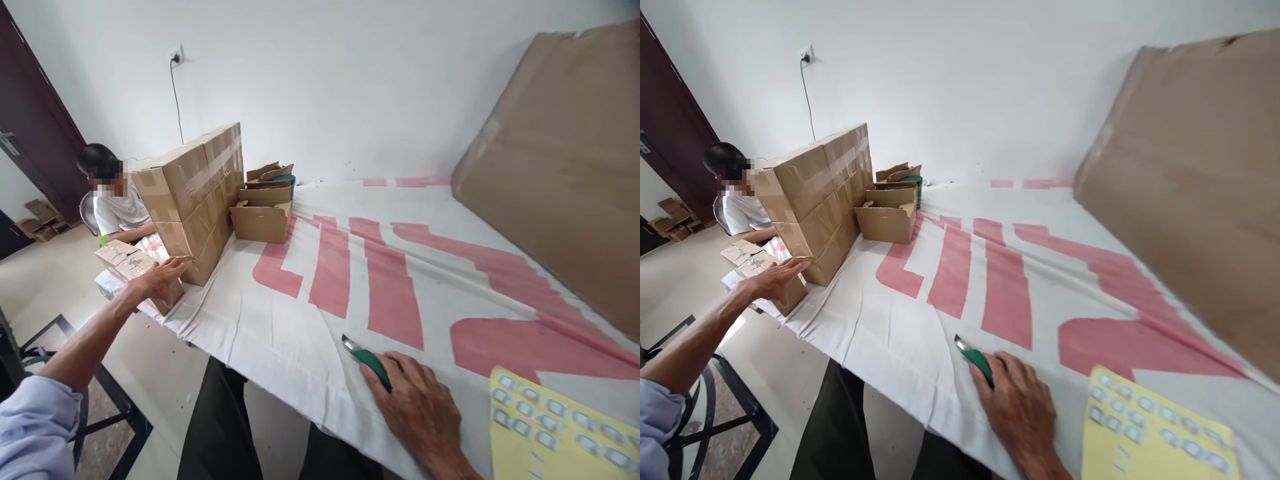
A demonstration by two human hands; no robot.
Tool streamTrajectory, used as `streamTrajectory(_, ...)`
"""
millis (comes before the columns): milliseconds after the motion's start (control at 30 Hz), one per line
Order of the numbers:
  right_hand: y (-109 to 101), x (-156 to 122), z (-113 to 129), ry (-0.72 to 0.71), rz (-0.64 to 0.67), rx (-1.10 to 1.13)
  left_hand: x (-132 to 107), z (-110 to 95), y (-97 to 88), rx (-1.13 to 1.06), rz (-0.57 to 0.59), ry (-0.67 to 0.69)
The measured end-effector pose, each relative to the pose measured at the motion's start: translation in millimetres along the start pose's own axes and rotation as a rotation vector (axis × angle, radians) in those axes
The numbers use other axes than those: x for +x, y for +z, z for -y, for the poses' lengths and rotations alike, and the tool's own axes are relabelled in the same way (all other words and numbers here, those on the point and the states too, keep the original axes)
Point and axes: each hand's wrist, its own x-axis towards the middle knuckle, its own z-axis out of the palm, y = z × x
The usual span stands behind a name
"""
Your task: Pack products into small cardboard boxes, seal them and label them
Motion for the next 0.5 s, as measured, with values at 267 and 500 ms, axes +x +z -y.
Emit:
streamTrajectory(267, 2, -2, -1, -0.002, 0.016, 0.004, -12, 33, 8.2, 0.140, 0.043, -0.073)
streamTrajectory(500, 5, -3, -2, -0.004, 0.010, 0.016, -9, 19, 3.7, 0.134, 0.019, 0.024)
